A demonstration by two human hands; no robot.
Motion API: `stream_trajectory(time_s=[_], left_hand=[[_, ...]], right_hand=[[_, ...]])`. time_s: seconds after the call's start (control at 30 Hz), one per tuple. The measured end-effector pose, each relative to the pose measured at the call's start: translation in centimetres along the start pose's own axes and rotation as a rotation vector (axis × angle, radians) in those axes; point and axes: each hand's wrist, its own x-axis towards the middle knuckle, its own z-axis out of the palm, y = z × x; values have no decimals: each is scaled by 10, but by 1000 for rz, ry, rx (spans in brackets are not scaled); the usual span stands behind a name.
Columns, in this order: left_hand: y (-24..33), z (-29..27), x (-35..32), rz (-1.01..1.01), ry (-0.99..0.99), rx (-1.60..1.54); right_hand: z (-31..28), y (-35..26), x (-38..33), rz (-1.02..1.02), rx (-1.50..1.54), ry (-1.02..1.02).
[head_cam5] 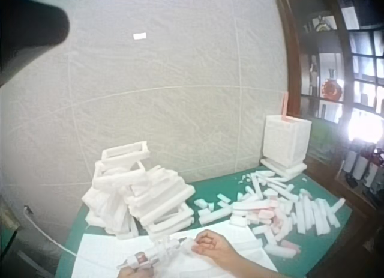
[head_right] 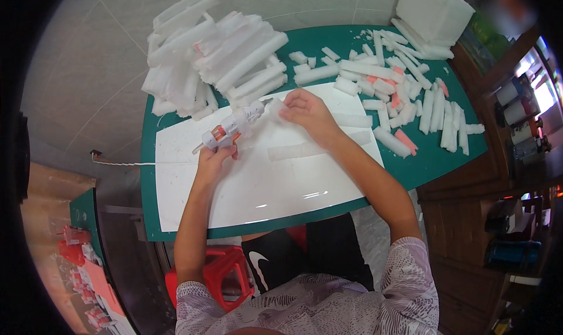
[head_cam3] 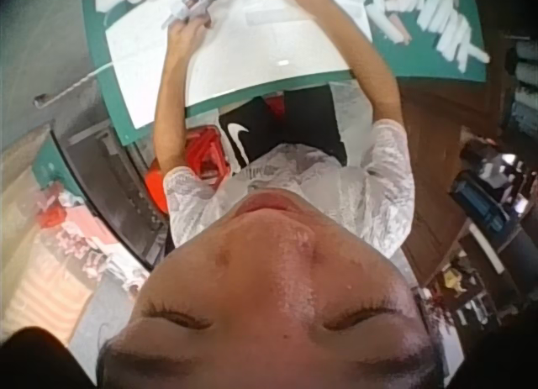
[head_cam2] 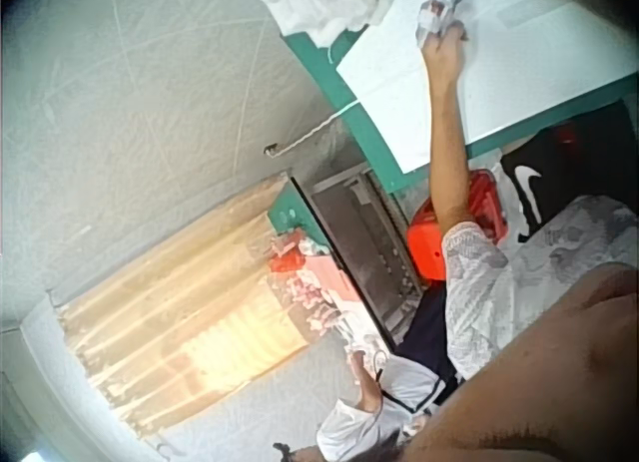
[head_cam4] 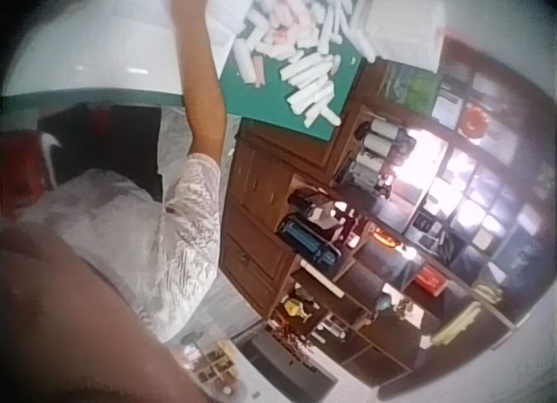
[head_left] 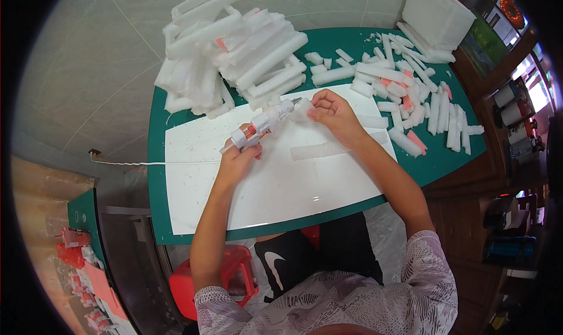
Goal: Use a hot glue gun to assemble white polyethylene foam strips onto a base sheet.
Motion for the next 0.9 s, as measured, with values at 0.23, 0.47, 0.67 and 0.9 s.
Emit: stream_trajectory(time_s=[0.23, 0.47, 0.67, 0.9], left_hand=[[1, 1, -1, -21, 13, 22], [0, 0, -1, -41, -32, 35], [0, 0, -1, -45, -40, 34], [6, 3, -2, -52, -37, 61]], right_hand=[[3, -3, -1, 12, 5, -8], [4, -1, -1, 0, 49, -35], [3, -1, -1, 8, 55, -31], [3, 0, -1, 14, 48, -20]])
